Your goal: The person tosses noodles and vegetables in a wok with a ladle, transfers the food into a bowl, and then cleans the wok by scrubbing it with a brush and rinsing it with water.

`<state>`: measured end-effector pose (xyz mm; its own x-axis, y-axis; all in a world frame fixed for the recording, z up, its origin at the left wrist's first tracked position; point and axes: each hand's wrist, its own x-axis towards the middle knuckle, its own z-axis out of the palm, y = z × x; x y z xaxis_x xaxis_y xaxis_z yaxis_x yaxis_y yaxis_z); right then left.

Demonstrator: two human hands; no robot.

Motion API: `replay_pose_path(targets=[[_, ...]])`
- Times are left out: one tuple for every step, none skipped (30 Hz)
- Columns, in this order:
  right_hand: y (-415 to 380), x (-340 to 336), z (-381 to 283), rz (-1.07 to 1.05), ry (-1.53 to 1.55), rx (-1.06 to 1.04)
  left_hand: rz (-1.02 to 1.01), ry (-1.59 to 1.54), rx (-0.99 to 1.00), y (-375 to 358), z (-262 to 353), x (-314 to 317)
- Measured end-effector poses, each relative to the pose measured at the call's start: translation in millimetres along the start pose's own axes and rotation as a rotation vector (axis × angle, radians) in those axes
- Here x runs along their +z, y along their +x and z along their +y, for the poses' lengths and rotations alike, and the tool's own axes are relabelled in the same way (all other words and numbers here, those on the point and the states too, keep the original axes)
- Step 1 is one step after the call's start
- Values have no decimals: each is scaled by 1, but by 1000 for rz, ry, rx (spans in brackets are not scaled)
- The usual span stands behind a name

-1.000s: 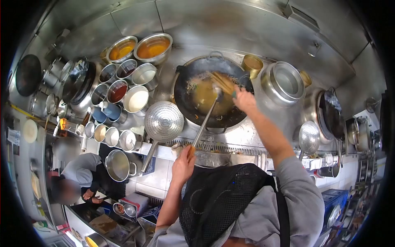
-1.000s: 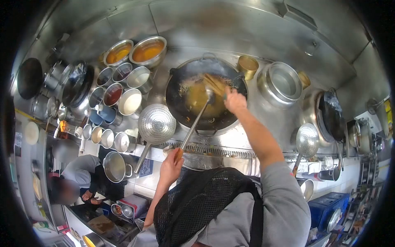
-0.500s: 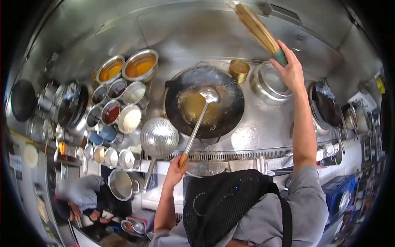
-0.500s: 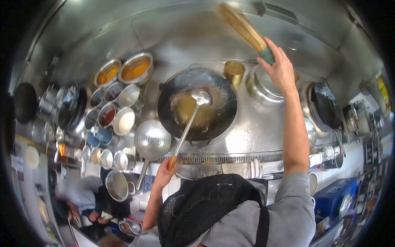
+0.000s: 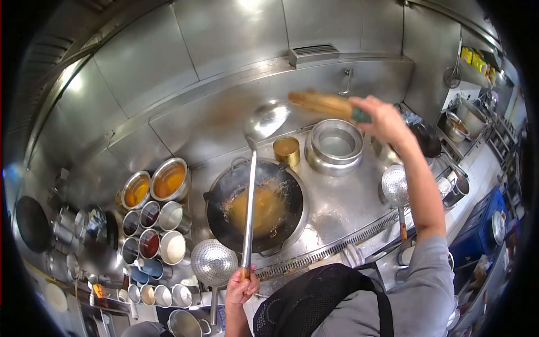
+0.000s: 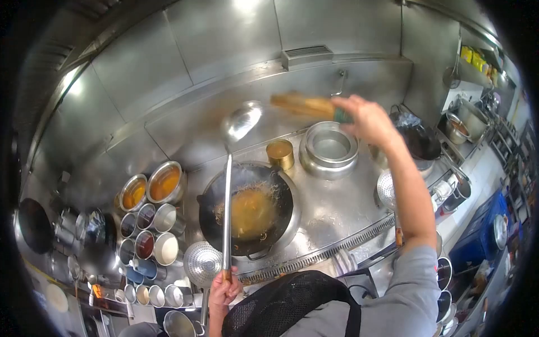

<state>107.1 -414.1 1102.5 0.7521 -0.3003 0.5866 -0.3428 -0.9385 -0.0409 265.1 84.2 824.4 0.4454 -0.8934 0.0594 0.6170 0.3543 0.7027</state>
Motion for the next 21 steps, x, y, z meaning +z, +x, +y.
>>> replay_pose_path(targets=[[0, -21, 2, 117, 16, -2, 9, 5, 12, 5, -1, 5], [-2, -41, 4, 216, 26, -1, 17, 9, 24, 11, -1, 9], [-5, -60, 2, 231, 81, 102, 12, 18, 14, 16, -2, 12], [-10, -65, 9, 343, 192, 99, 150, 233, 61, 19, -4, 15], [-14, -67, 16, 454, 302, 94, 289, 446, 110, 23, -5, 18], [-17, -65, 17, 455, 300, 101, 331, 529, 88, 23, -3, 22], [-20, -56, 15, 539, 413, 175, 328, 533, 84, 24, -5, 18], [-23, -45, 16, 623, 527, 250, 349, 655, 130, 25, -10, 11], [-26, -22, 23, 656, 497, 241, 368, 777, 173, 26, -15, 4], [-33, 1, 37, 529, 475, 185, 365, 783, 163, 29, -15, 7], [-42, 7, 39, 281, 252, 71, 344, 862, 178, 31, -17, 10], [-47, 10, 39, -274, 1, 130, 325, 938, 185, 30, -19, 13], [-63, 43, 54, -362, -152, 11, 325, 941, 158, 29, -25, 11], [-70, 57, 72, -604, -278, -130, 305, 988, 86, 29, -32, 5], [-88, 71, 83, -627, -268, -124, 288, 1025, 15, 29, -41, 1], [-106, 83, 95, -641, -190, -20, 281, 970, -37, 30, -54, 5], [-123, 95, 108, -655, -117, 78, 250, 944, -94, 29, -74, -5], [-145, 108, 118, -516, -35, 194, 245, 885, -155, 30, -91, -5], [-163, 119, 118, -539, -27, 181, 243, 828, -214, 32, -106, -4], [-181, 128, 114, -325, 120, 362, 267, 816, -228, 36, -123, -8], [-201, 139, 113, -113, 263, 544, 247, 876, -253, 41, -141, -11]])
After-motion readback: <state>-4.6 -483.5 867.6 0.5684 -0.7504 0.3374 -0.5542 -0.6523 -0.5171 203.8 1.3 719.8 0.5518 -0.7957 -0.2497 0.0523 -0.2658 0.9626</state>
